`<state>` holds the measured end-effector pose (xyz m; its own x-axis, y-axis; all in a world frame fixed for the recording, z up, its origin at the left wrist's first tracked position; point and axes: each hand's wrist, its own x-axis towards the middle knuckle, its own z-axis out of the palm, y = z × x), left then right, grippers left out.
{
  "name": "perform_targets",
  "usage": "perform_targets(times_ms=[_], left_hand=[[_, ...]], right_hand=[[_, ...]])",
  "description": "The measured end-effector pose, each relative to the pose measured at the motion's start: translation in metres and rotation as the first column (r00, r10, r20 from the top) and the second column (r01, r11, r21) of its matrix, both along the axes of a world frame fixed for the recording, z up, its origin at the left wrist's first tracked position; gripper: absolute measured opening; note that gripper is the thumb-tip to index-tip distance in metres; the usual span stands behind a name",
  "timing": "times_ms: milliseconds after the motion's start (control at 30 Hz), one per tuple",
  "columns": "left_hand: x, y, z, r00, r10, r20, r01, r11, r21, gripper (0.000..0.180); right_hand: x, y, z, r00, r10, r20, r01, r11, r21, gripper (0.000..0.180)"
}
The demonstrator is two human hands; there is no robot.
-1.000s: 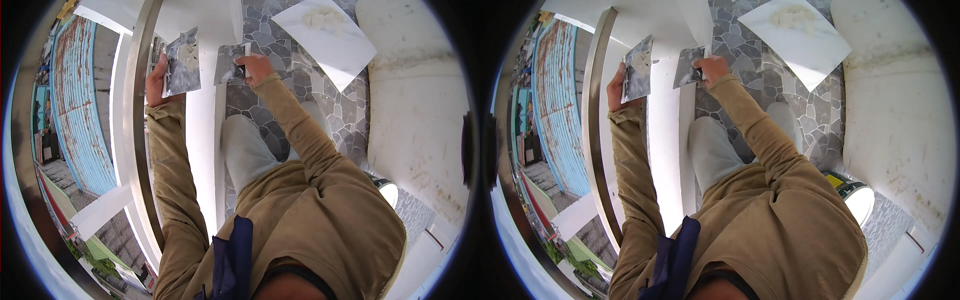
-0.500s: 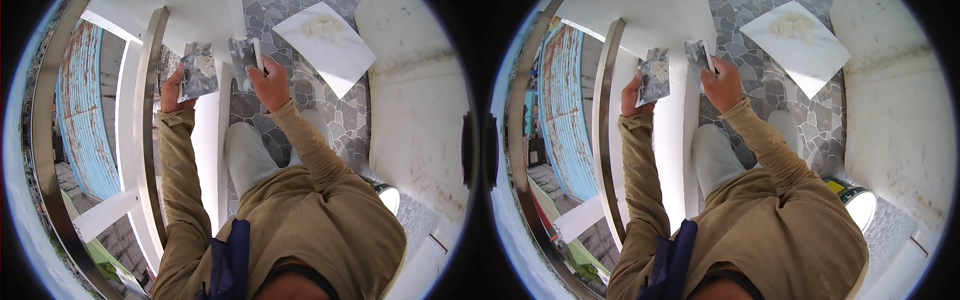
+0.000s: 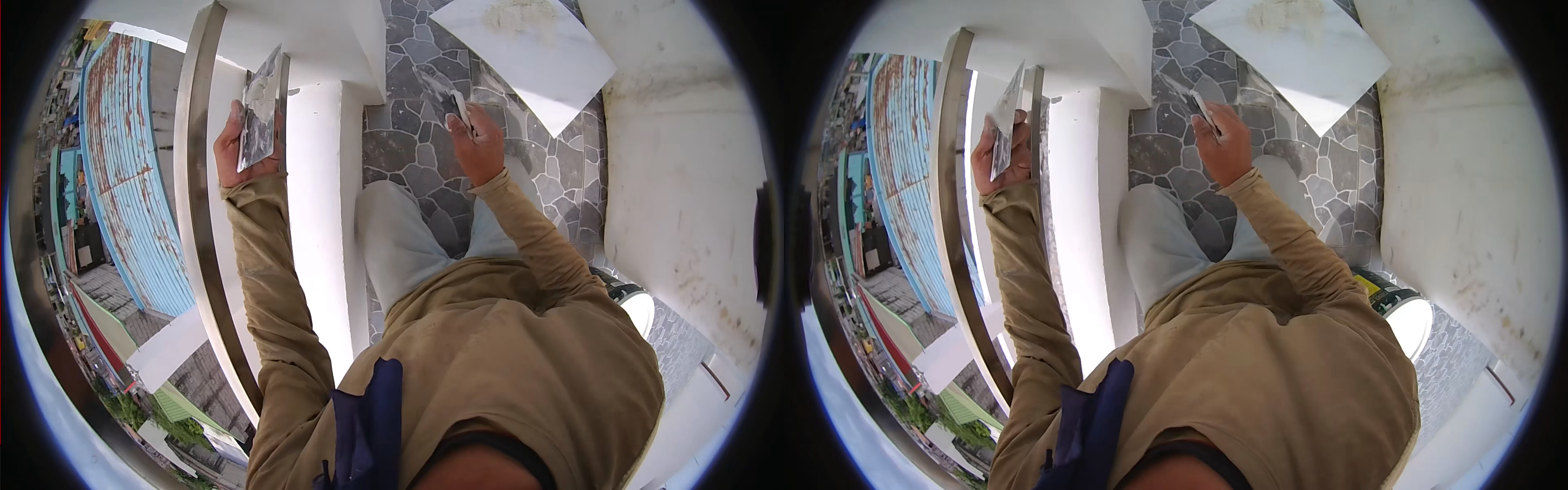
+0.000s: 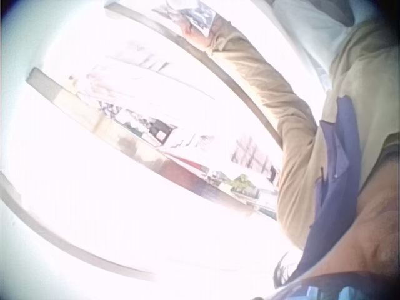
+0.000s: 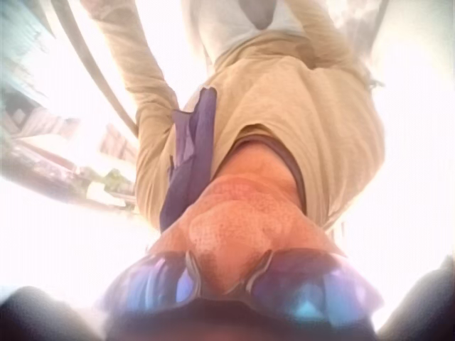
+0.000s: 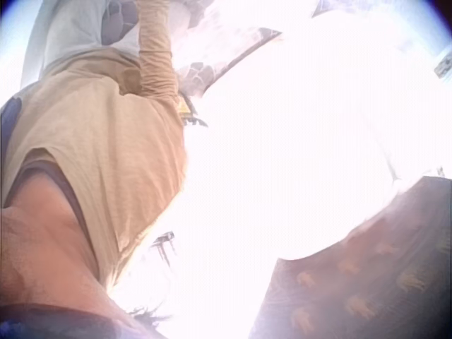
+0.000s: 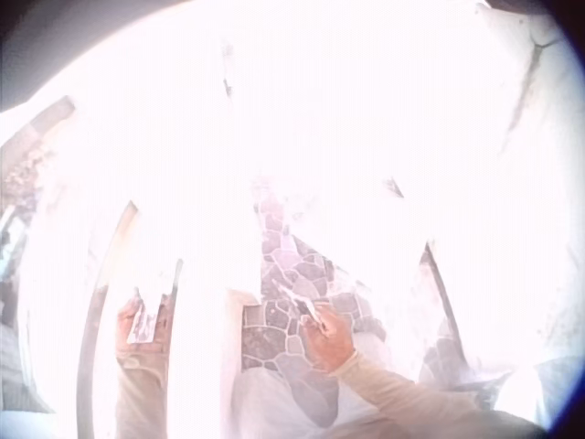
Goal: Applying wall filler or putty to a concrete pillar using putty knives.
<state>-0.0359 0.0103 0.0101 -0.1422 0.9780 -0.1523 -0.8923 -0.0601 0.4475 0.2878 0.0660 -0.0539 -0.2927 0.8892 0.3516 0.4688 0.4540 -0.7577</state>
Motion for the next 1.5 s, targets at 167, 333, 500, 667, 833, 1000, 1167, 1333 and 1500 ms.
perform_targets(times_ms=[167, 333, 500, 667, 833, 1000, 1167, 1333, 1500], left_hand=[[-0.015, 0.001, -0.014, 0.996, -0.066, -0.058, 0.074, 0.985, 0.155, 0.03], [-0.011, 0.009, -0.01, 0.988, -0.07, -0.139, 0.086, 0.99, 0.115, 0.029], [0.008, 0.003, 0.007, 0.936, 0.051, -0.349, -0.146, 0.957, -0.252, 0.035], [0.011, 0.007, 0.004, 0.885, 0.088, -0.458, -0.195, 0.962, -0.192, 0.045], [-0.001, 0.005, -0.001, 0.891, 0.028, -0.453, -0.131, 0.971, -0.198, 0.046], [0.006, 0.011, -0.001, 0.904, 0.034, -0.426, -0.136, 0.968, -0.211, 0.047], [0.002, 0.01, -0.004, 0.9, 0.107, -0.424, -0.213, 0.954, -0.212, 0.045], [-0.002, 0.006, -0.006, 0.902, 0.063, -0.426, -0.16, 0.967, -0.197, 0.045], [-0.001, 0.003, -0.001, 0.894, 0.036, -0.447, -0.152, 0.962, -0.228, 0.046]], right_hand=[[0.005, 0.047, -0.104, 0.795, -0.448, -0.41, 0.007, 0.682, -0.732, 0.017], [-0.008, 0.106, -0.211, 0.84, -0.475, -0.262, 0.042, 0.538, -0.842, 0.028], [-0.05, 0.113, -0.237, 0.945, -0.327, 0.008, 0.195, 0.542, -0.818, 0.037], [-0.063, 0.133, -0.262, 0.935, -0.355, 0.008, 0.217, 0.551, -0.806, 0.039], [-0.076, 0.137, -0.28, 0.929, -0.369, 0.005, 0.219, 0.54, -0.813, 0.042], [-0.073, 0.152, -0.295, 0.925, -0.38, -0.01, 0.202, 0.513, -0.834, 0.048], [-0.083, 0.153, -0.282, 0.933, -0.349, 0.09, 0.27, 0.51, -0.816, 0.041], [-0.091, 0.153, -0.263, 0.952, -0.278, 0.127, 0.262, 0.532, -0.805, 0.035], [-0.091, 0.167, -0.265, 0.982, -0.048, 0.184, 0.167, 0.679, -0.715, 0.037]])
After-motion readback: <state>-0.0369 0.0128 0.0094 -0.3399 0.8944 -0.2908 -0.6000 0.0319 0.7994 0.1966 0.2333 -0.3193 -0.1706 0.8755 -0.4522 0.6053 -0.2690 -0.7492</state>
